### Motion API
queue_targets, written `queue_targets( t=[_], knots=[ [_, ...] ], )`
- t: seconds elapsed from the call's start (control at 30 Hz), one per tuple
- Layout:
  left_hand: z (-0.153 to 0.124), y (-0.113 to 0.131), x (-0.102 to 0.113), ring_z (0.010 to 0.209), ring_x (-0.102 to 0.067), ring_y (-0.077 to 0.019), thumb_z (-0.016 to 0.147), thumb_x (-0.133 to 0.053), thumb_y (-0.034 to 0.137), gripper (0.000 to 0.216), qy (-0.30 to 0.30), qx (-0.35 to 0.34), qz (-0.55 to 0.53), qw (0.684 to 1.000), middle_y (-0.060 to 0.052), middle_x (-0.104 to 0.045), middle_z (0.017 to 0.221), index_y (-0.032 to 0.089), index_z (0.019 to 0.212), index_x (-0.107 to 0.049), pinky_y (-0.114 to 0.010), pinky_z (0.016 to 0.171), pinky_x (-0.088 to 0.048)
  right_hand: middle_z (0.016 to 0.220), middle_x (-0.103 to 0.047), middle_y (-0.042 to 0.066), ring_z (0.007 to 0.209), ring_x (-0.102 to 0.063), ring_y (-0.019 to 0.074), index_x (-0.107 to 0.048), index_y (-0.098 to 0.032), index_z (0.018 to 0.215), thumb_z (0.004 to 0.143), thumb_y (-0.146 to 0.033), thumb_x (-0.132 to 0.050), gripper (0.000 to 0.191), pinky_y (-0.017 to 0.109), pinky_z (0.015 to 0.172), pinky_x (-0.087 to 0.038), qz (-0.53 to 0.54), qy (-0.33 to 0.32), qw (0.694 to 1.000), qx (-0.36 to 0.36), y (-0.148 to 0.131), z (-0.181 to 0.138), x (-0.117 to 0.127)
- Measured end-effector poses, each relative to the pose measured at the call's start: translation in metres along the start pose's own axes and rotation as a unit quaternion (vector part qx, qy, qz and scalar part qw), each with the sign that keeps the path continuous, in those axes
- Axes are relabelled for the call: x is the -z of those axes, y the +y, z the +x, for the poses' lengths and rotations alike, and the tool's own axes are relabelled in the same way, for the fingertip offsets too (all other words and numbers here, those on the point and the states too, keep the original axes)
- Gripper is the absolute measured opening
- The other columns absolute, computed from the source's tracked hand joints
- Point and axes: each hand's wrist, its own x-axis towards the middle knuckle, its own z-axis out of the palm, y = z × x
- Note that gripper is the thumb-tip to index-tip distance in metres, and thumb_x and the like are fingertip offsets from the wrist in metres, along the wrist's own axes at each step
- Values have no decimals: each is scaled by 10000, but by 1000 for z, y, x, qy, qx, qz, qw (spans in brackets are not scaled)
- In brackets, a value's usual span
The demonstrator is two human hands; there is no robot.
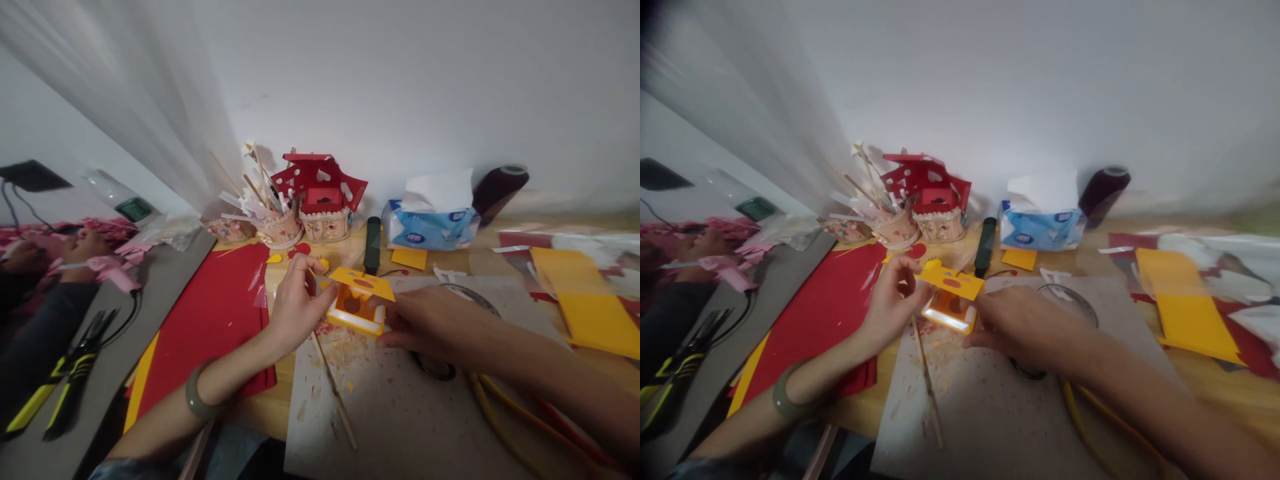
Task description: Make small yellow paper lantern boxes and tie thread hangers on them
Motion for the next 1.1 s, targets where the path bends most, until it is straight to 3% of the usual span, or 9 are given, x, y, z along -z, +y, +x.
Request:
queue_targets(
  t=[0.1,0.17,0.23,0.5,0.6,0.73,0.83,1.0,1.1],
  knots=[
    [-10,7,0,513,-409,-55,799,-582,157,135,12,-144,-13,989,40,-476,717,197,815,-455,-163,453,-341,523,-584,-26,461,-522,134,-567,-204,635,787,-441,-641,291,229,433,-241,-2,22,1000,5,2,0,-4],
    [-15,13,-1,492,-437,-45,810,-576,142,121,-53,-223,8,973,17,-556,758,183,885,-491,-159,439,-351,533,-593,-31,467,-533,133,-566,-205,665,786,-421,-648,261,225,435,-246,0,36,999,8,3,0,-7],
    [-16,18,-2,499,-478,-53,819,-571,143,115,-115,-253,57,959,-5,-615,761,161,926,-535,-170,460,-377,552,-607,-33,485,-551,136,-564,-204,725,777,-389,-664,217,222,444,-260,5,49,999,4,3,0,-9],
    [-9,28,-1,657,-577,-121,817,-600,196,82,-173,-153,52,972,-16,-631,715,163,758,-647,-234,592,-437,581,-610,-63,466,-522,110,-555,-211,926,793,-202,-610,144,207,445,-271,112,15,994,-12,-6,-3,-1],
    [-12,28,1,693,-578,-136,799,-618,216,73,-189,-120,58,973,-18,-615,728,172,778,-672,-257,622,-444,590,-601,-49,480,-518,112,-554,-205,922,858,-212,-503,82,212,464,-300,139,21,990,6,-7,-5,3],
    [-17,28,0,806,-579,-190,722,-681,254,146,-212,-129,114,962,-42,-621,829,195,855,-690,-326,706,-464,629,-623,-27,529,-563,115,-565,-198,946,914,-247,-404,171,215,498,-356,163,22,986,15,-6,-6,1],
    [-19,28,-4,835,-569,-205,734,-661,244,94,-193,-127,127,964,-51,-625,847,195,810,-688,-347,723,-466,658,-648,-21,550,-589,115,-584,-208,964,921,-239,-410,182,215,505,-374,139,73,987,29,-4,-8,-8],
    [-22,29,-8,867,-566,-209,722,-650,195,44,-164,-111,104,975,-56,-627,859,176,754,-673,-355,752,-472,916,-690,40,716,-643,128,-592,-216,1061,936,-244,-434,204,228,580,-432,33,225,971,74,-4,-15,-23],
    [-23,30,-8,845,-562,-207,711,-646,172,35,-160,-106,106,976,-46,-626,838,182,738,-667,-357,736,-467,874,-676,31,656,-609,118,-608,-192,964,935,-195,-423,187,232,540,-410,-41,260,959,109,-8,-17,-22]
  ],
)
